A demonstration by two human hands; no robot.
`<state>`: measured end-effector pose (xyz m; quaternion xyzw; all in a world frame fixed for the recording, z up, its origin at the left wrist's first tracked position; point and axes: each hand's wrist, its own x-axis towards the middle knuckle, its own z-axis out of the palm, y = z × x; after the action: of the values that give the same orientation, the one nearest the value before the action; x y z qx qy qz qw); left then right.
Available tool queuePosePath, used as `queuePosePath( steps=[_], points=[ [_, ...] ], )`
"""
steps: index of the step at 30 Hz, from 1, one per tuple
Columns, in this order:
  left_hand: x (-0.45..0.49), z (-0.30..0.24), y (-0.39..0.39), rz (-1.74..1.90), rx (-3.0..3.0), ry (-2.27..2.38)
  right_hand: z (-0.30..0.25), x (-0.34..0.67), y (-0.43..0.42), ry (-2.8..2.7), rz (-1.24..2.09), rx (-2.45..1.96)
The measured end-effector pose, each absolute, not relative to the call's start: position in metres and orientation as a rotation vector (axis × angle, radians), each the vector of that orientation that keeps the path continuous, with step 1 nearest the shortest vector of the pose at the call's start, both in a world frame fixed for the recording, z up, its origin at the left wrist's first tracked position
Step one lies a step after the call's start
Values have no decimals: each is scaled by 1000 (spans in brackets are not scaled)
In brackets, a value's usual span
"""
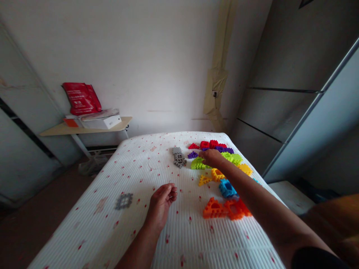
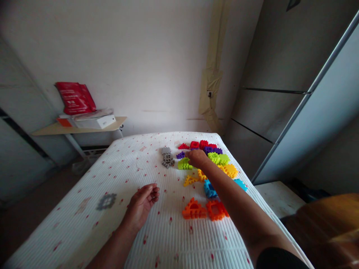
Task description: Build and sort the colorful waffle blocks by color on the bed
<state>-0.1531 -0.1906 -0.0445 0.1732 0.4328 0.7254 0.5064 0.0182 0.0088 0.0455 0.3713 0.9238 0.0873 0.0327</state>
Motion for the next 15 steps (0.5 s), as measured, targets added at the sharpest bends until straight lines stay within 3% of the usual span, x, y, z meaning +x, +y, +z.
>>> queuePosePath(
  steps=[15],
  points=[
    [-161, -33, -193, 1737, 589, 1239, 56, 19, 2, 2841, 296, 1155]
  ],
)
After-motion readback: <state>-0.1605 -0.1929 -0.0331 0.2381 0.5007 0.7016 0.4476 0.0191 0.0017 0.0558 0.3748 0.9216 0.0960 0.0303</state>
